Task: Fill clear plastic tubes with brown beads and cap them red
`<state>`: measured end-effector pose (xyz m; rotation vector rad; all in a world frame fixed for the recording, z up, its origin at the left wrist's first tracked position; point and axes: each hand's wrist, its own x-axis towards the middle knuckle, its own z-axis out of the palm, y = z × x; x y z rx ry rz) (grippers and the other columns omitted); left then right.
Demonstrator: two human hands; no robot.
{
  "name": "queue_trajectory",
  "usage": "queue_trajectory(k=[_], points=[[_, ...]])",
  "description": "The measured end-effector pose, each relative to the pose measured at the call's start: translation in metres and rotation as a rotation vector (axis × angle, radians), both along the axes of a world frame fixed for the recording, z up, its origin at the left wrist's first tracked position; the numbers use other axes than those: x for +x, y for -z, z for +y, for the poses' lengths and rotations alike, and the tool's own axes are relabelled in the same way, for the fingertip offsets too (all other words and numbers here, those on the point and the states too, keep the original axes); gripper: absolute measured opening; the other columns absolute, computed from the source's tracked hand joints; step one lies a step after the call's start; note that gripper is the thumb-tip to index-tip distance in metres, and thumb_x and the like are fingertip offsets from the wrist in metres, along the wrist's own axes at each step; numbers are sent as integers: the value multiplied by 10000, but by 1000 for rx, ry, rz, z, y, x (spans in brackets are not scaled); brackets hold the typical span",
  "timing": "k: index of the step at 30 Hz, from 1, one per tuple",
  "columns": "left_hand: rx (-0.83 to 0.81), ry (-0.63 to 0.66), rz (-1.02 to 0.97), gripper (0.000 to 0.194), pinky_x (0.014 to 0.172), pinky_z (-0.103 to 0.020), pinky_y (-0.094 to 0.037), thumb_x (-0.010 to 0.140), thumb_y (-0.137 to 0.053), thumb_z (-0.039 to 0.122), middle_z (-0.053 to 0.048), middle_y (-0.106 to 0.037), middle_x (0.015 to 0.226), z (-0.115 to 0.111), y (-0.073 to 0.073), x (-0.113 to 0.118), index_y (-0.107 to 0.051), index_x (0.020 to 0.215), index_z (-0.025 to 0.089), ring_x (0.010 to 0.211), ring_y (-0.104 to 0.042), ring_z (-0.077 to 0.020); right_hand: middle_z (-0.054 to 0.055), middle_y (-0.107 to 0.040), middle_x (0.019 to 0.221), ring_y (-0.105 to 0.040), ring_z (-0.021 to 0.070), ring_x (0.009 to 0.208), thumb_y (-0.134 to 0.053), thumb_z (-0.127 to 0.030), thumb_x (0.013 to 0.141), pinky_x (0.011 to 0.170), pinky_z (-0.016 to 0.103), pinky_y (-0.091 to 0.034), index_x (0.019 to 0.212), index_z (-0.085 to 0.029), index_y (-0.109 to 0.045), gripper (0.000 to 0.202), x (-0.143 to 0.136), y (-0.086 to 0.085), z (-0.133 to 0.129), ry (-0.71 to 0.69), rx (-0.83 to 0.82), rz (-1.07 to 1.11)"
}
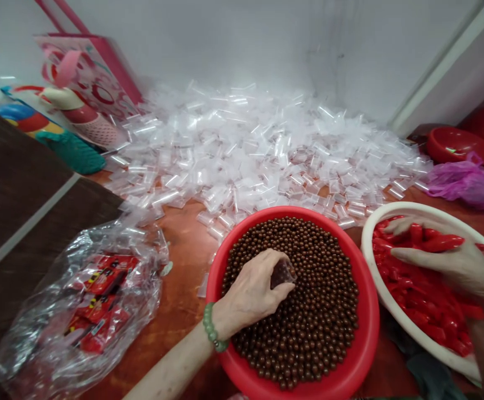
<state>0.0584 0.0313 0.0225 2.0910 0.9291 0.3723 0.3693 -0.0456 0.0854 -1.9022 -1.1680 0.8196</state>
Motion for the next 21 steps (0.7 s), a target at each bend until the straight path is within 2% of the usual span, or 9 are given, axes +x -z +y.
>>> queue_trajectory(k=[2, 4, 7, 9, 11, 13, 15, 17, 21], points=[[-98, -47, -66, 314, 886, -376, -482, 810, -672, 210, -72, -658, 1031, -5, 2, -11, -588, 1110, 166, 943, -611, -222, 64, -704, 1024, -673, 245, 961, -800, -404, 698, 868, 344, -552, 875, -201, -650, 308, -27, 3, 17, -230, -8, 88], [-212, -100, -142, 334, 921, -384, -477, 815, -666, 210, -76, -655, 1066, -9, 6, -20, -589, 1138, 173, 985, -610, -223, 46, -685, 1004, -655, 229, 965, -785, -387, 721, 863, 330, -543, 859, -196, -637, 279, -51, 14, 34, -431, -13, 92], [-402, -150, -300, 359, 929, -370, -495, 812, -649, 193, -80, -636, 1110, -14, 13, -27, -578, 1165, 182, 1027, -611, -216, 37, -671, 966, -650, 210, 914, -728, -371, 782, 869, 356, -541, 912, -193, -643, 237, -75, 37, 54, -668, -44, -83], [-527, -161, -410, 372, 924, -361, -510, 807, -645, 188, -88, -619, 1132, -16, 16, -30, -570, 1171, 179, 1039, -614, -212, 63, -668, 1051, -643, 226, 981, -709, -352, 807, 938, 400, -519, 1005, -191, -646, 263, -82, 50, 59, -765, -26, -258], [-594, -169, -477, 380, 947, -362, -504, 803, -651, 185, -89, -613, 1139, -18, 16, -32, -573, 1175, 178, 1051, -612, -208, 105, -626, 1238, -604, 268, 1136, -717, -355, 807, 1017, 458, -480, 1185, -198, -608, 424, -84, 57, 58, -803, 4, -424], [-607, -178, -496, 390, 965, -361, -491, 798, -663, 179, -80, -621, 1132, -20, 15, -33, -584, 1180, 186, 1046, -612, -202, 133, -527, 1410, -516, 324, 1284, -725, -367, 805, 1061, 523, -443, 1340, -217, -528, 590, -86, 57, 52, -792, 26, -575], [-620, -190, -504, 385, 956, -348, -485, 794, -674, 175, -66, -639, 1106, -20, 12, -33, -598, 1171, 193, 1020, -616, -192, 135, -473, 1472, -453, 357, 1346, -683, -355, 848, 1070, 569, -424, 1374, -236, -511, 566, -92, 51, 44, -746, 61, -688], [-702, -203, -547, 366, 933, -332, -487, 794, -684, 189, -59, -653, 1085, -20, 9, -34, -611, 1153, 190, 999, -623, -185, 125, -520, 1424, -480, 337, 1319, -597, -318, 917, 1064, 558, -435, 1329, -247, -550, 420, -102, 41, 37, -718, 124, -689], [-916, -194, -648, 425, 932, -345, -485, 796, -725, 301, -79, -672, 1149, -15, 3, -37, -623, 1191, 182, 1030, -640, -206, 90, -647, 1172, -618, 232, 1091, -516, -246, 973, 952, 410, -523, 1235, -264, -598, 275, -126, 24, 38, -821, 245, -382]])
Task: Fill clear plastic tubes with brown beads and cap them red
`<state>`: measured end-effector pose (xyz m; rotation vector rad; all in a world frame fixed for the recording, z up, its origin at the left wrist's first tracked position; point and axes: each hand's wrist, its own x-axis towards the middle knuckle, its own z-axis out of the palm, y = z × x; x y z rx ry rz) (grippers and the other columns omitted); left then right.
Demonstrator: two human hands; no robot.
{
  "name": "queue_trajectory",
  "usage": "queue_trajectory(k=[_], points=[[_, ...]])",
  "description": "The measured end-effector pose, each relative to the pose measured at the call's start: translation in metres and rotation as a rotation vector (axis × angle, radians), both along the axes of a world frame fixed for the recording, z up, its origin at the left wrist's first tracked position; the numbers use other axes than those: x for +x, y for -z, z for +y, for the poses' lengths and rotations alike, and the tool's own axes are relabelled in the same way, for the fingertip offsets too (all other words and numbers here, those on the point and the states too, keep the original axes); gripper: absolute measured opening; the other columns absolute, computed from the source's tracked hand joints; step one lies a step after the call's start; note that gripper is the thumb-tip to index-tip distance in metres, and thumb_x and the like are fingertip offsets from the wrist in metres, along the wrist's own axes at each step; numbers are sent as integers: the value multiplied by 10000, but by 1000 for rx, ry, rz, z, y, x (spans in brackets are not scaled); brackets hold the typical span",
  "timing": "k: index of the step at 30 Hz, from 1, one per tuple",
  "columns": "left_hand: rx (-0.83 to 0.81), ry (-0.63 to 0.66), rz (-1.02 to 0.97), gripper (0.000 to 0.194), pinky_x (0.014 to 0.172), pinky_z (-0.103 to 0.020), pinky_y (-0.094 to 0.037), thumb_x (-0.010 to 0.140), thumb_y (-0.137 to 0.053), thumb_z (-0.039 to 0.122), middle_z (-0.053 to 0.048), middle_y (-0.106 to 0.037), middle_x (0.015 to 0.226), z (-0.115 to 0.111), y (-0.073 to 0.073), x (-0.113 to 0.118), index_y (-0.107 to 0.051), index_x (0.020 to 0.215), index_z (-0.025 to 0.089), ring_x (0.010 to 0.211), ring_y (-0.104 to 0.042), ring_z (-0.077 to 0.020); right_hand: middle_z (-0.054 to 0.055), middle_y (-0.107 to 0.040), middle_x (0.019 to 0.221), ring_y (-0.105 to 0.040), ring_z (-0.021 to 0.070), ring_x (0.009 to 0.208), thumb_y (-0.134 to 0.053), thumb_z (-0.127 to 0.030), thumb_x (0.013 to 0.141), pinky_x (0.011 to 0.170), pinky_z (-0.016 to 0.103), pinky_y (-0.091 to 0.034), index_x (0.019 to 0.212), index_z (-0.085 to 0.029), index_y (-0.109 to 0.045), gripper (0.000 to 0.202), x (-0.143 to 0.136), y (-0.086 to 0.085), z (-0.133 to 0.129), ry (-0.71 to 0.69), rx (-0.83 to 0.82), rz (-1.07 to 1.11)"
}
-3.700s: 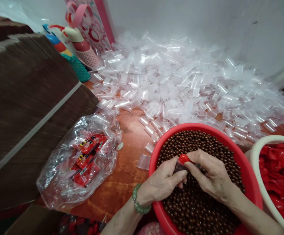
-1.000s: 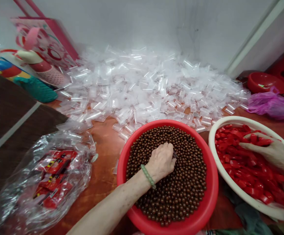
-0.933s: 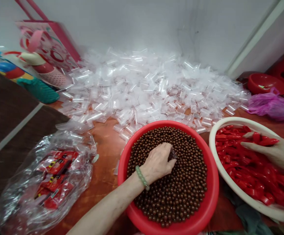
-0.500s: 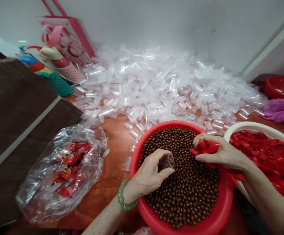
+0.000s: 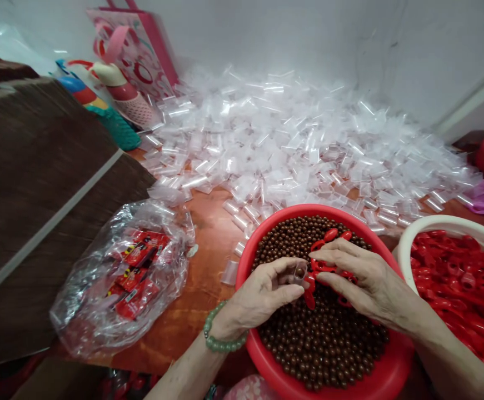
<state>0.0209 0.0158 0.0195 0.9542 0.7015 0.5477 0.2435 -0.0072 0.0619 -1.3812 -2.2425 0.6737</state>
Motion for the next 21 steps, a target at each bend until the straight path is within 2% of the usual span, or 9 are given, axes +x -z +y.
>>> queue_trajectory(k=[3, 6, 13, 18, 21], points=[[61, 26, 1, 416, 979, -364, -464, 789, -741, 327, -81, -694, 1152, 3, -5, -3, -665, 1169, 174, 1087, -622, -229, 71, -654, 1057, -630, 200, 981, -538, -246, 972, 891, 357, -521, 1136, -245, -636, 192, -12, -5, 7, -116, -95, 125], [111, 29, 10, 376, 992, -362, -457, 785, -730, 274, -69, -698, 1159, 5, -8, -4, -691, 1147, 180, 1105, -614, -234, 60, -628, 999, -613, 185, 917, -566, -243, 957, 837, 331, -505, 1045, -206, -624, 112, -19, -5, 12, -158, -157, 125], [324, 38, 110, 421, 1013, -370, -451, 782, -705, 182, -71, -666, 1191, 5, -3, -11, -679, 1202, 208, 1115, -607, -236, 16, -623, 924, -584, 152, 822, -584, -238, 936, 741, 269, -473, 1003, -208, -596, 74, -21, 3, 16, -107, -280, 228], [476, 101, 263, 270, 915, -327, -477, 808, -710, 210, -60, -664, 1041, 3, -3, -12, -699, 1076, 180, 965, -600, -204, 20, -649, 895, -592, 144, 778, -572, -181, 908, 711, 258, -473, 955, -190, -610, 61, -22, 8, 18, -67, -293, 247], [511, 112, 300, 239, 882, -306, -471, 832, -684, 189, -46, -653, 1011, 2, -2, -11, -683, 1070, 171, 929, -588, -187, 12, -662, 882, -596, 137, 773, -553, -128, 883, 713, 249, -470, 938, -184, -610, 97, -26, 11, 21, -73, -306, 246]])
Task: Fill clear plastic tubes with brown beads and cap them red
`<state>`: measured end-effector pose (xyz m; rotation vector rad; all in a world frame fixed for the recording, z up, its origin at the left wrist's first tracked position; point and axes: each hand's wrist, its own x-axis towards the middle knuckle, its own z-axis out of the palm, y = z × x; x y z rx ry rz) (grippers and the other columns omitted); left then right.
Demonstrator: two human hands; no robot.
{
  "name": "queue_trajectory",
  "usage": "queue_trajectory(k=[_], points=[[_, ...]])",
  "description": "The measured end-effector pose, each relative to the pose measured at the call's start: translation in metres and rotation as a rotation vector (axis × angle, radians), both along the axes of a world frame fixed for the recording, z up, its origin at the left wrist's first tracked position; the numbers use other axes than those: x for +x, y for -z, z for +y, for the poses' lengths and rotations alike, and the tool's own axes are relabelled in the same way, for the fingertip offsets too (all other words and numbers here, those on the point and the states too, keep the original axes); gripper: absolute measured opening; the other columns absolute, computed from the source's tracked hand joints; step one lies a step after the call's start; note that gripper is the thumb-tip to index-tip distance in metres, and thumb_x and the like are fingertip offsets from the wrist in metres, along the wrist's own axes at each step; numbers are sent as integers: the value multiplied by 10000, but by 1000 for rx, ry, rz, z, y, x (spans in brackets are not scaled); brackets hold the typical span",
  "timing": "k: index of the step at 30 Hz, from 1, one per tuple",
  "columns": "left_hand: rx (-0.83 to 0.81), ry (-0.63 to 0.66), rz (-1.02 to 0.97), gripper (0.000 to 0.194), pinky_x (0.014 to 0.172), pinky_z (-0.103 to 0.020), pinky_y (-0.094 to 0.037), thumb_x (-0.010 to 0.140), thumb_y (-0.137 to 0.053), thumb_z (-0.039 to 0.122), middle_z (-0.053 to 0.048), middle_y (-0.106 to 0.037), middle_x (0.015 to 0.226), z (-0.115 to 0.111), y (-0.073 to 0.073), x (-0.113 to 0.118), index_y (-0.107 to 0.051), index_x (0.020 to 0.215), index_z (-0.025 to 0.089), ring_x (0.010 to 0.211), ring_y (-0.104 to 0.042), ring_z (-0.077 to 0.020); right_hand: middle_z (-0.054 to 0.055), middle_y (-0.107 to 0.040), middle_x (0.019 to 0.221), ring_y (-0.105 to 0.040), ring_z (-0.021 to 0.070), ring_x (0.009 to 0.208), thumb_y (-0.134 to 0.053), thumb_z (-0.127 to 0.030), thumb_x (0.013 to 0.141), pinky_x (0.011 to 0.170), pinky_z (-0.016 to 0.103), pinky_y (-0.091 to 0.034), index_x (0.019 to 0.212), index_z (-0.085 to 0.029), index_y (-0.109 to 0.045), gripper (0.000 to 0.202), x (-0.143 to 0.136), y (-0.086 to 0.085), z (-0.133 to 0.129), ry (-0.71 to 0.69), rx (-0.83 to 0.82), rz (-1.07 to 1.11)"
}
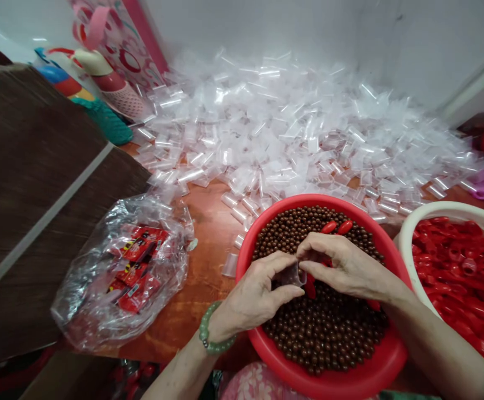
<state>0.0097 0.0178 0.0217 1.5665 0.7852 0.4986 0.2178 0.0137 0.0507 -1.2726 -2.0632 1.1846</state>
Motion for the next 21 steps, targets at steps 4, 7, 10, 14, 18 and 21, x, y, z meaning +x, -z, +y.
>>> queue_trajectory(k=[4, 7, 10, 14, 18, 21], points=[[43, -21, 47, 199, 861, -297, -467, 844, -659, 159, -49, -661, 1001, -1, 4, 2, -677, 1042, 151, 922, -594, -183, -7, -621, 796, -563, 132, 715, -523, -66, 832, 675, 246, -440, 868, -180, -586, 135, -8, 3, 5, -41, 47, -112], [99, -79, 77, 288, 963, -318, -437, 846, -664, 165, -70, -662, 1102, -5, 7, 1, -651, 1134, 153, 1038, -593, -200, 9, -586, 787, -547, 151, 719, -495, -39, 817, 691, 276, -434, 826, -182, -562, 158, -9, 3, 9, -33, 185, -279], [76, -164, 74, 370, 965, -325, -437, 849, -671, 207, -68, -647, 1138, -10, 12, -2, -616, 1214, 178, 1051, -591, -200, 47, -618, 915, -596, 184, 820, -526, -128, 889, 774, 317, -468, 969, -185, -588, 117, -1, 3, 9, 23, 300, -335], [-63, -275, 17, 370, 799, -277, -465, 796, -725, 240, -19, -631, 970, -13, 17, -6, -628, 1151, 196, 858, -584, -159, 79, -613, 1017, -632, 212, 868, -562, -254, 932, 772, 334, -496, 1015, -184, -601, 116, 8, 14, -3, 19, 264, -535], [-222, -287, -66, 204, 664, -227, -422, 753, -751, 230, 30, -591, 764, -9, 12, -4, -639, 913, 170, 694, -526, -112, 68, -601, 876, -633, 214, 791, -567, -296, 940, 713, 319, -482, 831, -167, -630, 180, 0, 36, -19, -31, 197, -781], [-228, -279, -68, 160, 658, -230, -412, 781, -730, 257, 24, -599, 736, -8, 9, -3, -633, 862, 159, 679, -525, -109, 76, -600, 853, -627, 236, 812, -642, -269, 879, 721, 326, -472, 778, -160, -624, 150, -11, 49, -23, 29, 227, -819]])
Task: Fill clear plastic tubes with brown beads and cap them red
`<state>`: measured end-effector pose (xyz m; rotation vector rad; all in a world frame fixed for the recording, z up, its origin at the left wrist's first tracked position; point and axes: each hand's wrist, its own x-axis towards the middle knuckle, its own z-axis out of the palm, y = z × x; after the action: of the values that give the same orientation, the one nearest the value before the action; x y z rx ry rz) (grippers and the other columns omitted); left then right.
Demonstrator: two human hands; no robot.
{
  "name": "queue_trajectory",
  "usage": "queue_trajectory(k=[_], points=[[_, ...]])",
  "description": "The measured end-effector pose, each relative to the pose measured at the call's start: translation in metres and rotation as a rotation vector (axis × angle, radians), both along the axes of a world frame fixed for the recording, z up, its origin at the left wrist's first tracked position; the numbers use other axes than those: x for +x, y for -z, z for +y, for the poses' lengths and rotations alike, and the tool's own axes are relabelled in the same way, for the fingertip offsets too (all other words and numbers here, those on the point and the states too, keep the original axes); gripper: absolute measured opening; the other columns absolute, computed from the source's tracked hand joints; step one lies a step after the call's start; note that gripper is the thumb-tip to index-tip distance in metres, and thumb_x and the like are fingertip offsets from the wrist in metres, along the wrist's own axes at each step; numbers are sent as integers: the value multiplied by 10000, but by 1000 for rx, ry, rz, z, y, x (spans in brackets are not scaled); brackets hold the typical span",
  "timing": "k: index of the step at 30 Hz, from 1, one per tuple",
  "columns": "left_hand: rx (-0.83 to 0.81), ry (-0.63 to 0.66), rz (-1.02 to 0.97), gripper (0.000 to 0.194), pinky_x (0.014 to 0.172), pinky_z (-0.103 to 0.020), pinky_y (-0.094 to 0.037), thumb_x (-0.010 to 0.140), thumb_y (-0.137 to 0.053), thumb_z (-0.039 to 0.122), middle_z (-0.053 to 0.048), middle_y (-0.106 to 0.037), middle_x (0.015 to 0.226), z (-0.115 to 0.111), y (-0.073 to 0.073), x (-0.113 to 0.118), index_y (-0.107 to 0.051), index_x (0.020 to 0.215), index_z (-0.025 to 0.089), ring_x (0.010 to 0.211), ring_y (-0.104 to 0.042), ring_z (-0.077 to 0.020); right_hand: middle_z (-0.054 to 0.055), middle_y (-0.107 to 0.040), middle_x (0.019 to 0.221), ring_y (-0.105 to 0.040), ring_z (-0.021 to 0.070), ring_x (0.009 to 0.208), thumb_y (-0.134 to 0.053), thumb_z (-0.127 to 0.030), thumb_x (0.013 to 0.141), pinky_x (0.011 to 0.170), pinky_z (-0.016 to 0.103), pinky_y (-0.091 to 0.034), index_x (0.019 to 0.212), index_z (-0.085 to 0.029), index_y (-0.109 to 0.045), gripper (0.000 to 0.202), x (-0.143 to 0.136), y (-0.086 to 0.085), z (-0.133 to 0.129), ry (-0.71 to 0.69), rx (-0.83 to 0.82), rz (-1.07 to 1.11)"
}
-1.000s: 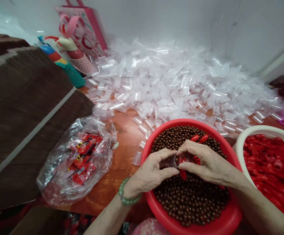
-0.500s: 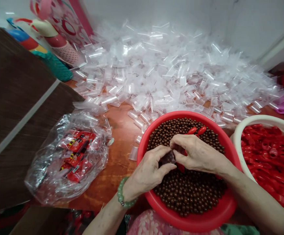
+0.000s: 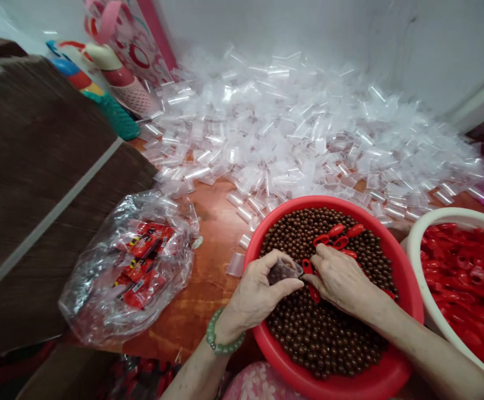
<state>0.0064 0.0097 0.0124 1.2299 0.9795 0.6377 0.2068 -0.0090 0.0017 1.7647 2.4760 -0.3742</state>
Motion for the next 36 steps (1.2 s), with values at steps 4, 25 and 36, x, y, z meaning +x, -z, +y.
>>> queue_trajectory(k=[4, 25, 36], points=[[-55, 23, -118, 169, 741, -269, -465, 879, -624, 286, -22, -654, 810, 0, 3, -3, -593, 976, 151, 749, -603, -139, 76, -603, 832, -612, 240, 806, -654, -179, 819, 717, 329, -462, 769, -157, -612, 70, -9, 5, 0, 13, 15, 32], [37, 204, -140, 206, 775, -302, -453, 931, -514, 287, -56, -624, 896, 1, 4, -4, -606, 1018, 125, 809, -566, -164, -5, -587, 571, -652, 192, 896, -519, -336, 983, 901, 369, -500, 1046, -199, -726, 256, 5, -13, 16, 141, -387, 1253], [3, 278, -115, 169, 711, -258, -431, 921, -497, 247, -5, -582, 823, 8, 2, 0, -610, 986, 139, 725, -522, -126, 19, -626, 846, -623, 126, 754, -464, -87, 960, 681, 235, -540, 1149, -239, -638, 298, -19, -12, 3, 44, 261, 933]])
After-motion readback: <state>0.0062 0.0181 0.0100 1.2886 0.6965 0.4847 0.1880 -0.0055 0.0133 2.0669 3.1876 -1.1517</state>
